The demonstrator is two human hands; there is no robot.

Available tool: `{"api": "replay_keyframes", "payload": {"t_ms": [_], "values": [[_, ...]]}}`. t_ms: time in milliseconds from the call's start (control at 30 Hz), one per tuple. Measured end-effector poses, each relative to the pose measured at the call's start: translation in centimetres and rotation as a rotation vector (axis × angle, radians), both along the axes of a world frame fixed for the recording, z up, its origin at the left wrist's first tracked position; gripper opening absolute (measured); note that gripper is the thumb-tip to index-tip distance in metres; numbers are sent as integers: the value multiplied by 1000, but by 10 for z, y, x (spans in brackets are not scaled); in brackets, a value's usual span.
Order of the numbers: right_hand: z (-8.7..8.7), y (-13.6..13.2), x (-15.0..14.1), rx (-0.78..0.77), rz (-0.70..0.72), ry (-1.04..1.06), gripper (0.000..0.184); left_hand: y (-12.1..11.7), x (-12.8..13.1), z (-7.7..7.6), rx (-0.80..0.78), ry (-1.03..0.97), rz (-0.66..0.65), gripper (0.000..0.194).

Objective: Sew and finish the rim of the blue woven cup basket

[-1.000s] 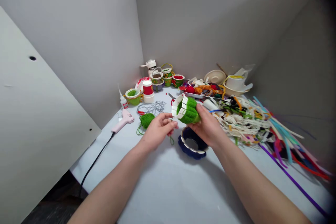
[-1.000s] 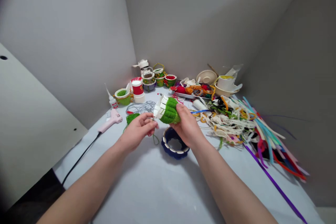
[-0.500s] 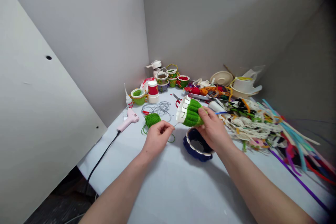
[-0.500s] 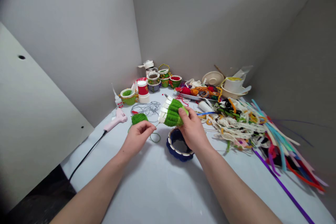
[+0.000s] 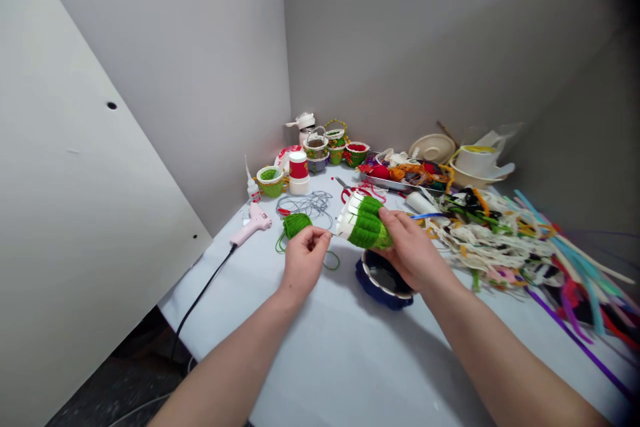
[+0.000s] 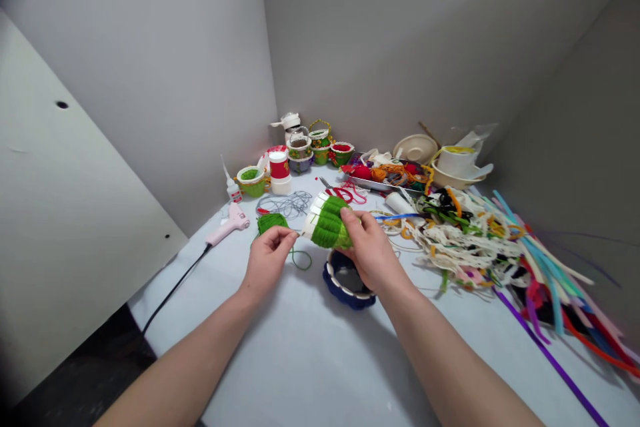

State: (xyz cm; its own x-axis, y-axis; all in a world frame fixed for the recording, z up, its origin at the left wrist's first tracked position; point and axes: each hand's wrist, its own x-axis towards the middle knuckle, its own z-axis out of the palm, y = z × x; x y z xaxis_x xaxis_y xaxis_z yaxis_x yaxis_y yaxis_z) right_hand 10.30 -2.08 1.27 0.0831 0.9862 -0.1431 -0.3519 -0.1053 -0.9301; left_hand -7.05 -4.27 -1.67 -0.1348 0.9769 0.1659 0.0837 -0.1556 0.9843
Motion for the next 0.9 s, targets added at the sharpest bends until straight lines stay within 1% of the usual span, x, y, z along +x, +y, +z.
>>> {"api": "replay_keyframes", "payload": {"t_ms": [67, 167, 233, 300, 400, 467, 567, 633, 700, 767, 833, 867, 900], "values": [[0, 0, 0, 36, -44, 2, 26, -2, 1, 1, -5, -11, 3, 20], [-1, 1, 0, 73, -105, 32, 26, -5, 5, 2, -21, -19, -56, 20], [-1, 0, -2, 62, -91, 62, 28, -7, 8, 2, -37, -39, -119, 20], [0, -3, -5, 52, -66, 86, 28, -7, 10, 1, -49, -92, -155, 21], [1, -8, -10, 55, -50, 100, 26, -5, 8, 2, -33, -164, -123, 22], [2, -11, -13, 49, -27, 113, 25, -6, 7, 3, -15, -171, -90, 22], [-1, -15, -19, 67, -45, 157, 26, -12, 8, 3, 45, -96, -71, 19], [-5, -17, -24, 127, -93, 192, 25, -19, 11, 3, 125, 41, -72, 17], [-8, -19, -27, 180, -122, 206, 24, -24, 15, 2, 207, 207, -117, 18], [-9, -20, -29, 192, -127, 193, 24, -25, 16, 2, 229, 319, -195, 20], [-7, -23, -29, 182, -127, 175, 24, -22, 14, 2, 188, 300, -235, 20], [-6, -25, -29, 182, -118, 168, 24, -19, 12, 2, 160, 241, -244, 24], [-5, -27, -29, 184, -103, 162, 24, -17, 10, 3, 139, 150, -257, 36]]}}
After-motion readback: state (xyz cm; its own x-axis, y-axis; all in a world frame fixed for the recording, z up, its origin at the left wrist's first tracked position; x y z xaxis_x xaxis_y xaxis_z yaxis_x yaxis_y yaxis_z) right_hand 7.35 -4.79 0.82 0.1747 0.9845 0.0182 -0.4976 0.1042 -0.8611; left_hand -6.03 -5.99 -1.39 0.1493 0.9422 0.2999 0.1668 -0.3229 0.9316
